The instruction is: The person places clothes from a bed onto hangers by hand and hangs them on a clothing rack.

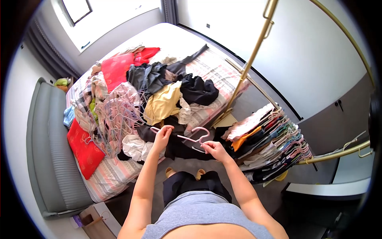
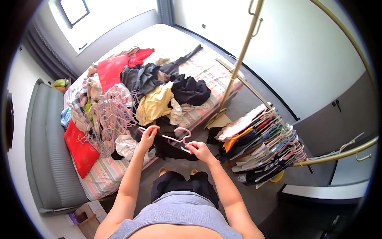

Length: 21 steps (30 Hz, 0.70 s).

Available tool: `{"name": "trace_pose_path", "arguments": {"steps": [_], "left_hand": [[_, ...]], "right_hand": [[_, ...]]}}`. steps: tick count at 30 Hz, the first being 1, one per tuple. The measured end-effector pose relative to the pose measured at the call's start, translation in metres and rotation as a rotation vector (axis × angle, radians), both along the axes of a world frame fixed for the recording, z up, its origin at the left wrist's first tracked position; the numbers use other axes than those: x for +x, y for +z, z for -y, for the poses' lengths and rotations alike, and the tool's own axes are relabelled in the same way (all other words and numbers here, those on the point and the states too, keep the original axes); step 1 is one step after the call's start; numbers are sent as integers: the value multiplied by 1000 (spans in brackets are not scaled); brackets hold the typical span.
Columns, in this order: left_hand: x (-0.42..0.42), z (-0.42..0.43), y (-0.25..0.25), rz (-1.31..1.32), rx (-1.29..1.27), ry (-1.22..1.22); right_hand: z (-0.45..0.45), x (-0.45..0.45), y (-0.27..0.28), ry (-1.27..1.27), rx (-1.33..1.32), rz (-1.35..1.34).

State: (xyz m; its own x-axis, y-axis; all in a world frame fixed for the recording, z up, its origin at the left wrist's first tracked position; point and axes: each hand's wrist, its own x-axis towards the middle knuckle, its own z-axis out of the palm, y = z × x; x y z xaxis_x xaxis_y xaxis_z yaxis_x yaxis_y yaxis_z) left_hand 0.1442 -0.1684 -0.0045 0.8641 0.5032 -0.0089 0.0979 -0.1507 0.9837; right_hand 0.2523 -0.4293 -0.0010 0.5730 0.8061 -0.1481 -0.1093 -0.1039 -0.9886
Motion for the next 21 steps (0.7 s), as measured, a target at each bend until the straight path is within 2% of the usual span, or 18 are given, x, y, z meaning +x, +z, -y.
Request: {"name": "trace_pose_path", "arguments": {"steps": [2, 3, 5, 8, 9, 10, 12, 14, 16, 21], "left_hand": [[28, 5, -19, -4, 432, 46], [41, 4, -39, -56, 451, 46], [63, 16, -42, -118, 548, 6], [97, 47, -32, -115, 443, -120], [109, 56, -38, -54, 409, -140], [120, 62, -43, -139, 370, -210], [143, 76, -54, -125, 341, -315], [169, 90, -63, -172, 204, -379], [198, 99, -64, -198, 202, -461], [276, 113, -56, -140, 187, -664]], "right_hand": [[9, 7, 10, -127, 25, -19], [11, 11, 5, -187, -30, -22], [14, 18, -14, -309, -145, -33], [12, 18, -15, -401, -158, 24], [12, 23, -3, -412, -150, -109], [12, 32, -7, -472, -127, -192], [13, 54, -25, -594, -74, -357], [15, 79, -40, -609, -55, -410], [13, 105, -41, -632, -6, -479], [5, 172, -37, -860, 396, -674]]}}
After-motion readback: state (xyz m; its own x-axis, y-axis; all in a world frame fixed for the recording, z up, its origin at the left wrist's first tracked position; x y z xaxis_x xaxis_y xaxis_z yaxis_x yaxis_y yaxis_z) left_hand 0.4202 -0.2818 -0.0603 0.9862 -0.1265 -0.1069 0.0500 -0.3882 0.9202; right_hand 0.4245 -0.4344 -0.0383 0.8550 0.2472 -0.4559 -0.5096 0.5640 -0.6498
